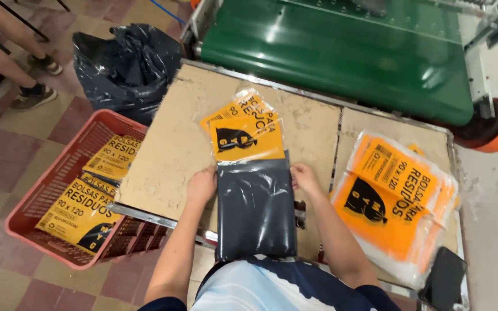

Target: Folding large black plastic bags and inserting them into printed outer packaging sleeves at a factory station.

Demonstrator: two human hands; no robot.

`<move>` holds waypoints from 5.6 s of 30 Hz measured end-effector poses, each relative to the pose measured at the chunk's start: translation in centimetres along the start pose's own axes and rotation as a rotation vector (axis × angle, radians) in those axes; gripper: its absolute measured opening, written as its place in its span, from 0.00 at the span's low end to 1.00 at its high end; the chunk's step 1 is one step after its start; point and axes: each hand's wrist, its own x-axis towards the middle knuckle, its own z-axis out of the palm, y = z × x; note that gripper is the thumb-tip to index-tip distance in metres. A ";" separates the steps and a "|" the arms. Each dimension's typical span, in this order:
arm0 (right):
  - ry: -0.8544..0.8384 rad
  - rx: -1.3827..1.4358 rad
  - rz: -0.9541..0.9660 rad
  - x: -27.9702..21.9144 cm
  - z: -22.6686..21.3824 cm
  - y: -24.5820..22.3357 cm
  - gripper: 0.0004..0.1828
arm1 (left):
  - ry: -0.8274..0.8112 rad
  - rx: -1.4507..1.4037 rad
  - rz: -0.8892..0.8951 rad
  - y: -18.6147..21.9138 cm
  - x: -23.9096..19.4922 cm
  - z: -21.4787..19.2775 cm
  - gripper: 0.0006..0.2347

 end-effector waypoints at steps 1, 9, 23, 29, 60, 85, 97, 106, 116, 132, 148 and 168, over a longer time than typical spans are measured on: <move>0.043 -0.048 0.017 1.5 0.5 0.6 0.16 | -0.074 -0.062 -0.008 -0.1 -0.1 -0.6 0.08; 0.051 -0.242 -0.128 -2.9 1.2 -3.8 0.10 | -0.297 -0.201 -0.092 -0.4 0.6 -3.9 0.13; -0.043 -0.181 0.013 -8.8 0.4 -6.5 0.18 | 0.074 0.227 0.353 -2.3 -2.8 2.3 0.07; -0.152 -0.407 -0.279 -14.6 -0.6 -4.6 0.16 | -0.121 -0.010 0.421 -2.6 -7.4 -1.4 0.08; -1.132 0.184 -1.026 -33.3 15.2 -29.5 0.10 | 0.611 -0.451 0.306 -2.5 -19.5 -24.0 0.13; -0.239 0.354 -0.397 -23.1 7.7 -11.0 0.14 | 0.233 -0.287 0.270 -12.3 0.1 -9.1 0.10; 0.021 0.061 -0.359 -23.5 4.8 -6.9 0.08 | 0.026 -0.284 0.342 -7.2 -0.9 -9.5 0.04; 0.063 -0.157 -0.346 -25.1 -0.9 -6.7 0.07 | -0.094 -0.346 0.402 -0.9 -3.9 -8.7 0.04; 0.530 -0.878 -0.758 -15.4 -12.7 -1.6 0.09 | -0.050 -0.265 0.348 5.7 -8.6 -7.5 0.04; 0.441 -0.981 -0.546 -16.9 -19.3 4.8 0.26 | -0.246 -0.312 0.287 16.6 -5.6 -3.4 0.05; 0.634 -1.031 -0.480 -12.0 -19.7 1.7 0.33 | -0.271 -0.650 0.122 22.7 7.0 5.6 0.08; 0.707 -1.127 -0.380 -9.4 -20.5 4.7 0.34 | -0.225 -1.957 -0.442 26.1 29.4 7.1 0.40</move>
